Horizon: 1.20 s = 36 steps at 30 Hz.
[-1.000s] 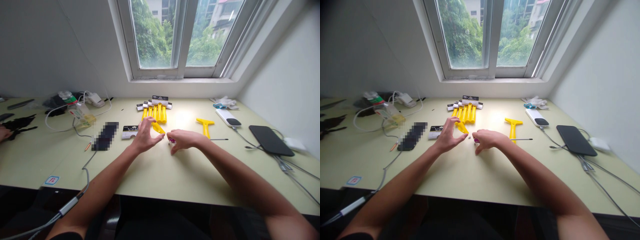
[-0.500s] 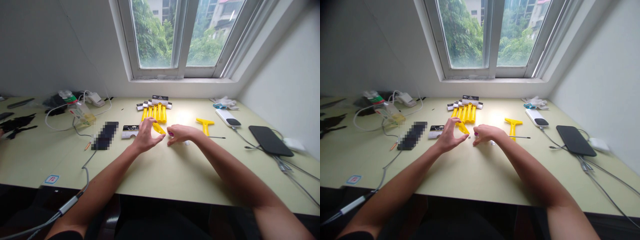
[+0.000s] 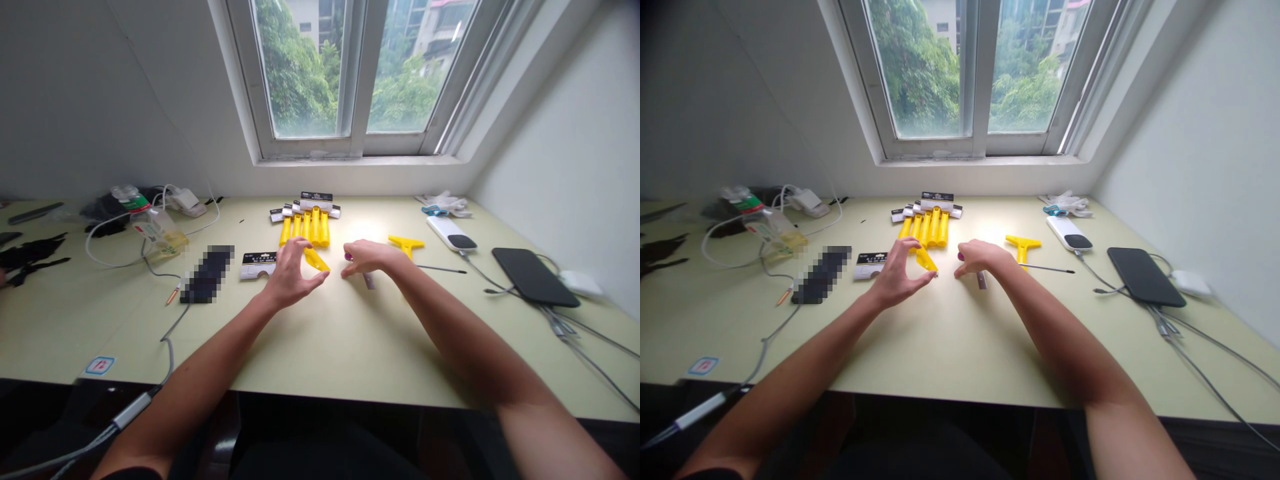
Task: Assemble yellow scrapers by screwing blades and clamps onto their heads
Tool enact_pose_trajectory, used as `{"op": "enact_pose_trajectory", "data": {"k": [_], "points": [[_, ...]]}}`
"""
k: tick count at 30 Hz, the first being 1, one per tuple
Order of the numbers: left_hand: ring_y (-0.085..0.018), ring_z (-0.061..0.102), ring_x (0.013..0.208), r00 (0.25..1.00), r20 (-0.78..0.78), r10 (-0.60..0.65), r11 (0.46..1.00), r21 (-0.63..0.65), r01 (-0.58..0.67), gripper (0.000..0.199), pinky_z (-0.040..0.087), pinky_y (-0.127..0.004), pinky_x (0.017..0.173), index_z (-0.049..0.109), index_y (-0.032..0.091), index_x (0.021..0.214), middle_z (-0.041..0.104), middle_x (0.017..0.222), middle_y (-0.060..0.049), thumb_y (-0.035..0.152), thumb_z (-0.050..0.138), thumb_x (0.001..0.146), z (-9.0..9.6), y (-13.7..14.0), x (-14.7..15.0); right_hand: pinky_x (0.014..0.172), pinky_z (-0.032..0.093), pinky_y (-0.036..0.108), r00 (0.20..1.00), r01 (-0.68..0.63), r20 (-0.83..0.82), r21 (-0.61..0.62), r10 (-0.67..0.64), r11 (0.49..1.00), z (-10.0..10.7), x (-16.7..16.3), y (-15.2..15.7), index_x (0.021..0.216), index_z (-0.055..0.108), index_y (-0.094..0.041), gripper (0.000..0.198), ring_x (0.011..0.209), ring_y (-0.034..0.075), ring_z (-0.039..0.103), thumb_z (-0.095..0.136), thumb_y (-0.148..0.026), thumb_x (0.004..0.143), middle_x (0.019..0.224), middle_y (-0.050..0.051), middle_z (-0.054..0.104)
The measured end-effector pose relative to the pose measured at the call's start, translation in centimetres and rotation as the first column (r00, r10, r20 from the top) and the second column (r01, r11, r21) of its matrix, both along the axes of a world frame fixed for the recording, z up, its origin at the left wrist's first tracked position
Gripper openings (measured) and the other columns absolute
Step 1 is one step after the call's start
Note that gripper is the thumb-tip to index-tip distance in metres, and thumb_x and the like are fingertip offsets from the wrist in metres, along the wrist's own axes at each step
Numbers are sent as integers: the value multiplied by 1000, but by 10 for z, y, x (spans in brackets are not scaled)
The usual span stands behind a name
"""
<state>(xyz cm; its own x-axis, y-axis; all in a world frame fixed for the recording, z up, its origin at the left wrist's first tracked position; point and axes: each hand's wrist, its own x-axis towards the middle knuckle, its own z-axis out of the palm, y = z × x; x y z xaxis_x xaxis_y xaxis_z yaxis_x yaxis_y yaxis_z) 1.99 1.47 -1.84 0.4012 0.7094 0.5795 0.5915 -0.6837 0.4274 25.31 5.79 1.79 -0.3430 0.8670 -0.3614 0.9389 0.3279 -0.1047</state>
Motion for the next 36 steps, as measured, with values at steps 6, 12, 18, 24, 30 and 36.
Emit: {"op": "enact_pose_trajectory", "data": {"k": [6,12,18,24,30,36], "points": [[-29,48,124,1000,-14,-7,1000,-5,7,49,37,-50,106,42,24,116,51,120,-11,39,71,80,0,-1,0,60,41,29,1000,-21,-15,21,22,1000,0,1,0,102,66,-19,40,85,24,64,58,-53,82,102,13,69],[-29,48,122,1000,-3,-20,1000,5,20,47,38,-50,105,42,23,114,51,117,-11,39,71,80,1,-1,0,65,41,28,1000,-6,-27,55,8,998,9,15,0,102,65,-22,27,90,22,63,57,-40,84,103,9,68],[-29,48,123,999,-33,-28,999,-41,27,45,36,-52,107,44,23,113,51,120,-12,39,71,81,2,-3,-1,65,45,30,995,87,43,-9,-86,996,10,29,2,109,64,-19,43,91,25,63,70,-42,74,107,12,67],[-31,46,126,995,-81,-58,993,-106,49,44,33,-56,109,45,23,114,50,127,-14,41,69,81,1,-5,0,58,47,31,978,196,99,-121,-185,973,10,37,-2,99,68,-17,41,75,22,63,71,-46,71,97,11,68],[-31,48,125,969,-188,-163,979,-151,135,38,37,-54,107,49,24,111,48,131,-13,36,69,80,9,-1,-10,57,44,30,978,206,58,-117,-200,971,15,39,-3,99,68,-16,39,70,19,61,70,-45,72,93,11,69],[-28,54,116,911,-315,-265,951,-243,193,33,43,-50,103,54,25,104,55,121,-9,32,71,76,19,8,-30,61,44,32,937,339,98,-28,-335,940,29,65,-1,99,68,-18,37,80,24,62,73,-40,70,99,13,68]]}}
